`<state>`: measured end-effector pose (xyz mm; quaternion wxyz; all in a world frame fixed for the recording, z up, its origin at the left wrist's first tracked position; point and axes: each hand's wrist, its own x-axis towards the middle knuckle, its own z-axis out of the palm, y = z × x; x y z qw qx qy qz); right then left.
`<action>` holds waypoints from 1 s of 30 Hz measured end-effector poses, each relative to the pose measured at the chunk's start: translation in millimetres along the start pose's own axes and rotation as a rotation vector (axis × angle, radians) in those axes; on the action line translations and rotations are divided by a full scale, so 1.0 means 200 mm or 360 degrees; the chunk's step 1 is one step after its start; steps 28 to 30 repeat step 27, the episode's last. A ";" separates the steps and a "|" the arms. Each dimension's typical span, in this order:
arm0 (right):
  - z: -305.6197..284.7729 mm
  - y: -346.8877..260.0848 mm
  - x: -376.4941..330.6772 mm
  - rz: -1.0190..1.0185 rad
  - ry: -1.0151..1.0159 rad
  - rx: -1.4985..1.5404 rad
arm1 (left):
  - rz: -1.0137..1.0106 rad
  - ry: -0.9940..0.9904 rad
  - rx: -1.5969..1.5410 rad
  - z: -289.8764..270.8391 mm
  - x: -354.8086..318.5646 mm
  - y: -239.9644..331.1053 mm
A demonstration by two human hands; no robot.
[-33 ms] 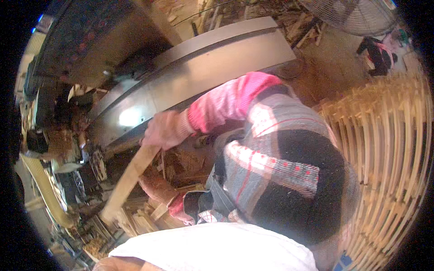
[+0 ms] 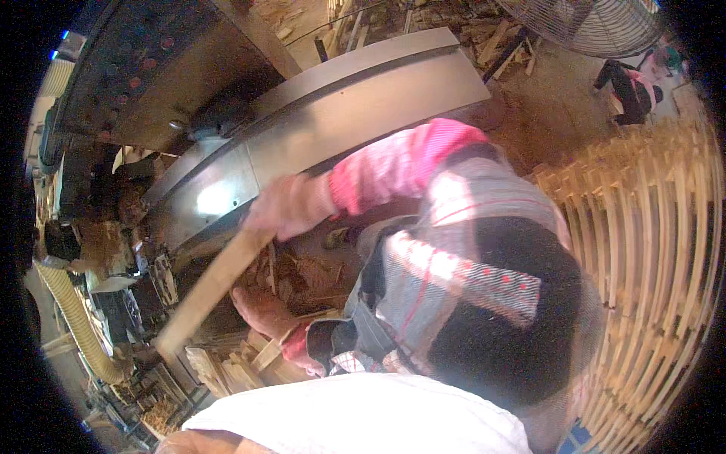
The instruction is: The person picks up wooden planks from a pile on the floor and feeds them one by one into a woodworking machine. They handle the planks with both hands, guiding them through the machine and then placing the processed pieces onto a growing stack.
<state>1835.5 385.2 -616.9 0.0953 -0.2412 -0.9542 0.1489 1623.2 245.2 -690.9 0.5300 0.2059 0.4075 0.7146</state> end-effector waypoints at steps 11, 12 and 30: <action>-0.05 0.04 -0.32 0.0658 0.0089 -0.0976 | -0.0318 0.1110 0.0120 -0.53 -0.44 -0.01; 0.04 0.06 -0.21 0.0618 0.0088 -0.1107 | -0.0353 0.1197 0.0219 -0.62 -0.49 -0.03; 0.52 0.19 0.87 -0.0276 0.0334 -0.0478 | -0.0290 0.1672 0.0132 -1.66 -0.68 -0.50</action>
